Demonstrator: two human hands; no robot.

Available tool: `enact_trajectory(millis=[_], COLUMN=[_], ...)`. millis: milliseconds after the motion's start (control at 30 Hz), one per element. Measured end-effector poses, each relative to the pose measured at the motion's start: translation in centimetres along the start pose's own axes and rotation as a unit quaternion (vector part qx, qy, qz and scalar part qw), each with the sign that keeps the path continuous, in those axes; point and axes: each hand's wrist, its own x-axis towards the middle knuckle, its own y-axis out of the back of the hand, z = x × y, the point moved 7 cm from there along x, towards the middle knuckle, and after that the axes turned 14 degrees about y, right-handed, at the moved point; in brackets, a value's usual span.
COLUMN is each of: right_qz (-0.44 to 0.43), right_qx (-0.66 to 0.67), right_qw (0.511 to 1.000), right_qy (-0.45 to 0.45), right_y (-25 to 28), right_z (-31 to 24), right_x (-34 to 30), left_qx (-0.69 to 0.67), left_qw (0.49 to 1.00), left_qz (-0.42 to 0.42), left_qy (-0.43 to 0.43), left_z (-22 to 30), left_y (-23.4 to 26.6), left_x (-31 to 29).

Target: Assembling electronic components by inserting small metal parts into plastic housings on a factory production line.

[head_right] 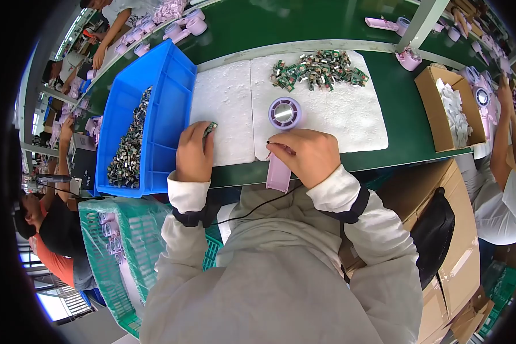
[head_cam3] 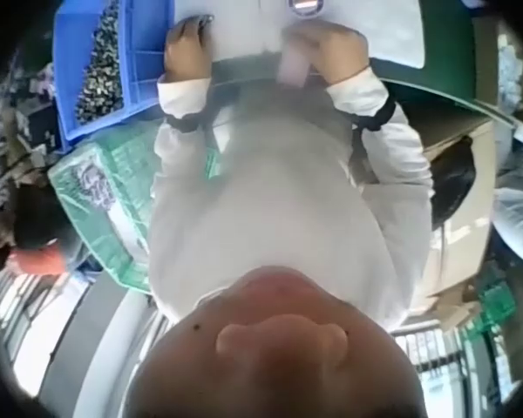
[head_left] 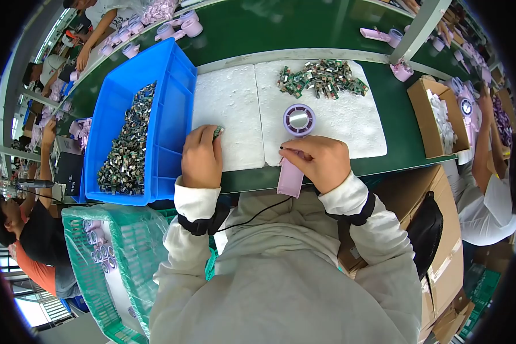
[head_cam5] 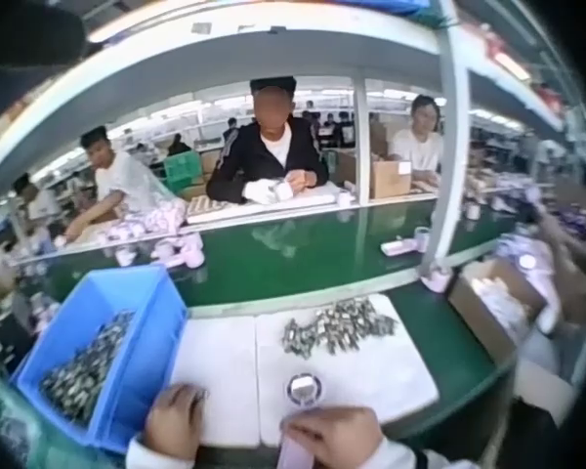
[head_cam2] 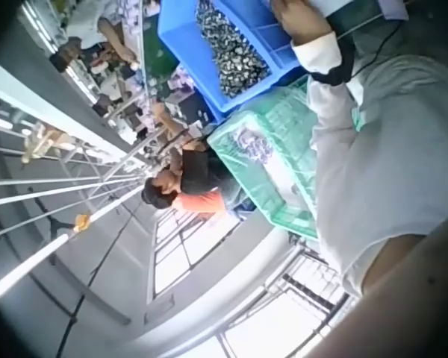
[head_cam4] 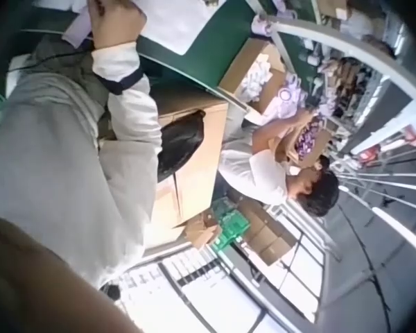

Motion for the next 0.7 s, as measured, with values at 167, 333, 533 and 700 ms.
enact_trajectory(millis=[167,333,533,700], right_qz=[0.024,0.022,0.024,0.037], right_qx=[-0.029,-0.018,0.005,-0.005], right_qw=[0.998,0.999,0.999,0.998], right_qy=[0.047,0.028,0.030,0.043], right_y=[-0.2,0.2,1.6,1.8], right_z=[-0.2,-0.5,-0.7,-0.7], right_x=[-0.3,-0.1,0.4,0.3], left_qx=[-0.220,-0.478,-0.574,-0.608], left_qw=[0.944,0.804,0.737,0.686], left_qz=[-0.153,-0.229,-0.252,-0.271], left_qy=[0.193,0.269,0.251,0.292], left_z=[0.7,3.9,5.7,5.7], left_y=[-1.3,-3.9,-4.9,-5.2], left_x=[-0.7,-2.8,-3.7,-4.3])
